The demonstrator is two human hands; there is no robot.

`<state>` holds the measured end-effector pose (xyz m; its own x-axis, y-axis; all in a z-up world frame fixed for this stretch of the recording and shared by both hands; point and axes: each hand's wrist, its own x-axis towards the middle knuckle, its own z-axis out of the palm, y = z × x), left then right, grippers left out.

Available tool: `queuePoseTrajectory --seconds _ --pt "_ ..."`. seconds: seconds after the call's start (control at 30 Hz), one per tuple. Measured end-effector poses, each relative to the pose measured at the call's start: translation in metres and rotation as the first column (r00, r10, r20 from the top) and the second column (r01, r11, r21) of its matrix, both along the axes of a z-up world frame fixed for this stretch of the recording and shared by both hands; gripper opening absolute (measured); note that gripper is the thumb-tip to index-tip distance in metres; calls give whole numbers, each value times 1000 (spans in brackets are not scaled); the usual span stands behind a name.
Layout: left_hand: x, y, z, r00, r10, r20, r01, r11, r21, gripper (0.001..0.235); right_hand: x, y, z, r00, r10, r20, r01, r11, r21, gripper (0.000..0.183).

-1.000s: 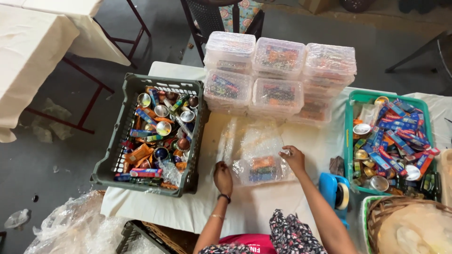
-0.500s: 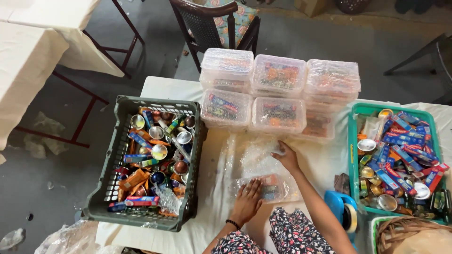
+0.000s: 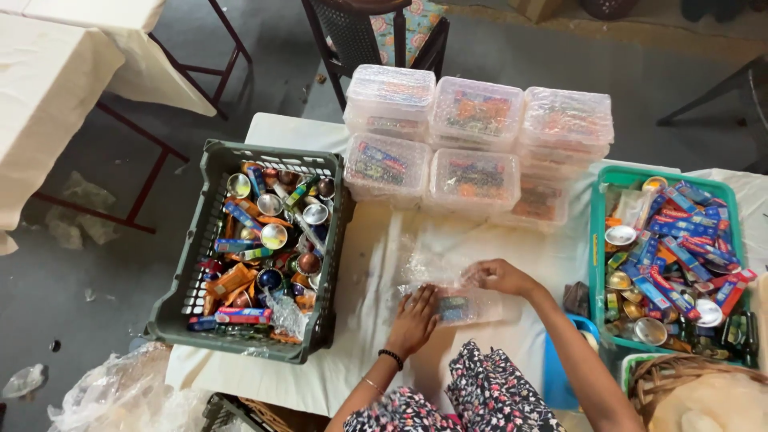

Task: The person wraps a plastic container filled with small items in bubble wrap and secures it with tape. They then pick up various small packaged goods and metal tins from a green crate, wiping some of them with a cloth before placing them into a green tray.

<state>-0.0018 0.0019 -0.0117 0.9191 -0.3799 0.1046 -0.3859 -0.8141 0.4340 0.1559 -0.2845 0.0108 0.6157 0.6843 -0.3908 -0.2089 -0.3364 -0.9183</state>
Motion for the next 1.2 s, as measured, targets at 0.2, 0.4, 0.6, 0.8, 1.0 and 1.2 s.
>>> queuePoseTrajectory --seconds 0.2,0.4,0.6,0.8,1.0,1.2 --pt "0 -1 10 997 68 -45 -68 998 -7 56 -48 -16 -14 925 87 371 -114 992 51 44" --pt "4 -19 20 999 29 30 -33 989 147 50 -27 -1 -4 856 -483 184 447 870 209 23" --pt "14 -34 -8 945 -246 215 216 964 155 59 13 21 14 847 -502 172 489 864 118 21" --pt "34 -32 12 988 -146 -48 152 976 153 87 22 24 17 903 -423 80 407 899 161 22" --pt "59 -20 7 971 -177 -159 200 970 138 88 6 4 11 977 -212 28 205 968 146 19" --pt "72 9 -8 912 -352 -209 377 922 94 58 -16 -29 -43 988 -128 -84 134 988 76 17"
